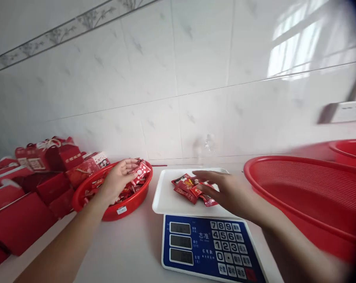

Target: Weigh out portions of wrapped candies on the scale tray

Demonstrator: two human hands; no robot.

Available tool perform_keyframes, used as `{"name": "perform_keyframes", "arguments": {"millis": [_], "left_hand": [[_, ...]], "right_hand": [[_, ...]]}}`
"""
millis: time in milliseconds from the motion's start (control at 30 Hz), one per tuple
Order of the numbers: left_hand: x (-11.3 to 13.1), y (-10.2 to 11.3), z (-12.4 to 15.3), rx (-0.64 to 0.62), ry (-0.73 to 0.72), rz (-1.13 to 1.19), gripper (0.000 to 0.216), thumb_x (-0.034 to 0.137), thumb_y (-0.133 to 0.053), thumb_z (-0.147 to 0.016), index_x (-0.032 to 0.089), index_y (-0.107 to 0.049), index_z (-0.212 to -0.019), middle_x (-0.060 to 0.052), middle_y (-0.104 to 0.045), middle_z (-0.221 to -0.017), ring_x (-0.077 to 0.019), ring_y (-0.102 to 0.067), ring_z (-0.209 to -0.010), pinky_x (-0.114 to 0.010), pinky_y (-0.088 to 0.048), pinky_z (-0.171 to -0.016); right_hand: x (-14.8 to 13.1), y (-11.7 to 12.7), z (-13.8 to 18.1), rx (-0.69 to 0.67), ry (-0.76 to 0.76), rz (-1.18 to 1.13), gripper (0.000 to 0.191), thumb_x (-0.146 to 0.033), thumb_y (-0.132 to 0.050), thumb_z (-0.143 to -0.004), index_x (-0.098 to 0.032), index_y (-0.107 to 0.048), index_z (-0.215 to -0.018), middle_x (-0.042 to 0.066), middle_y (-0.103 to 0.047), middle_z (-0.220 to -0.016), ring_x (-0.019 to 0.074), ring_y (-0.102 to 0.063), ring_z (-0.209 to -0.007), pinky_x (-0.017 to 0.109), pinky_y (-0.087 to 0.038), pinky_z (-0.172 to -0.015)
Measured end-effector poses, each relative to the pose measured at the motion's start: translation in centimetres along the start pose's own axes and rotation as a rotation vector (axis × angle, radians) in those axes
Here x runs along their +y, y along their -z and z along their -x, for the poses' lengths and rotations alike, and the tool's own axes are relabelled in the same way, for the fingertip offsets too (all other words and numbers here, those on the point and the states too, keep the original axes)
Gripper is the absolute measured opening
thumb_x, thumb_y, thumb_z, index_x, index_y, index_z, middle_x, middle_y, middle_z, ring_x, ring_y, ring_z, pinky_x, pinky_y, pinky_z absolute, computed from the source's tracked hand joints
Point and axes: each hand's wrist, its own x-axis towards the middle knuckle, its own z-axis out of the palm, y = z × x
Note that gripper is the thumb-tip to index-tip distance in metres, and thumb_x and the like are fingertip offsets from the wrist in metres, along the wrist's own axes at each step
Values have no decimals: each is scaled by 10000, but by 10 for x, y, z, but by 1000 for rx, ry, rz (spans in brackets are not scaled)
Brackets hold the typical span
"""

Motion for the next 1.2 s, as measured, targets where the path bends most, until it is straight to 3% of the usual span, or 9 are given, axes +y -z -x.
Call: {"name": "perform_keyframes", "arguments": {"millis": [167,267,367,533,633,767,900,1100,1200], "left_hand": [[35,-71,29,-209,-133,173,389,264,-650,-712,240,-529,-1081,-44,-630,-1043,-199,-575,-1053,-308,-502,-853],[44,-103,36,-294,-198,235,376,245,-614,-761,249,-516,-1124,-47,-616,-1091,-193,-556,-1090,-306,-495,-864],[42,-120,32,-264,-246,253,360,263,-586,-799,246,-511,-1151,-60,-595,-1150,-194,-532,-1130,-328,-467,-913],[18,-119,16,-126,-302,76,324,338,-553,-824,231,-536,-1129,-84,-570,-1208,-226,-528,-1142,-387,-444,-942],[3,-114,9,-152,-336,-176,303,351,-519,-843,238,-569,-1120,-77,-592,-1199,-240,-538,-1126,-418,-430,-948],[-6,-119,9,-354,-448,-294,295,355,-504,-861,245,-590,-1121,-65,-605,-1184,-227,-514,-1152,-413,-395,-991],[-7,-128,14,-479,-491,-282,354,369,-515,-861,266,-547,-1198,-56,-558,-1261,-212,-455,-1224,-391,-356,-1030],[6,-117,12,-303,-300,-76,316,412,-499,-872,246,-576,-1130,-50,-604,-1206,-204,-507,-1180,-360,-370,-1017],[16,-109,16,-297,-234,170,289,425,-518,-864,227,-595,-1059,-59,-644,-1114,-208,-550,-1129,-352,-405,-992]], "right_hand": [[-13,-13,-9,17,-15,-549,475,-456,-536,-846,-206,-519,-1250,86,-649,-1092,181,-617,-901,332,-501,-776],[-8,-19,-14,14,-81,-766,390,-505,-595,-780,-150,-609,-940,41,-646,-761,136,-579,-623,259,-454,-532],[5,-18,-19,156,-106,-761,340,-496,-617,-749,-160,-566,-754,-12,-566,-628,101,-489,-520,233,-370,-473],[37,-7,-26,480,-255,-179,215,-372,-573,-789,-179,-590,-696,0,-601,-624,124,-495,-562,250,-336,-519],[53,-8,-30,466,-351,72,198,-368,-567,-804,-186,-605,-734,20,-635,-662,148,-526,-593,254,-325,-527],[60,-21,-32,330,-341,258,166,-333,-549,-832,-185,-622,-826,63,-683,-831,175,-579,-699,259,-337,-558],[52,-24,-29,104,-253,207,201,-347,-571,-819,-191,-657,-912,72,-694,-900,195,-608,-796,273,-398,-631],[29,8,-15,266,-218,-17,210,-359,-515,-866,-198,-648,-884,20,-680,-799,135,-591,-689,248,-427,-611],[14,23,-4,154,-138,-121,261,-391,-528,-863,-169,-611,-753,-7,-611,-647,108,-537,-588,220,-402,-527]]}}
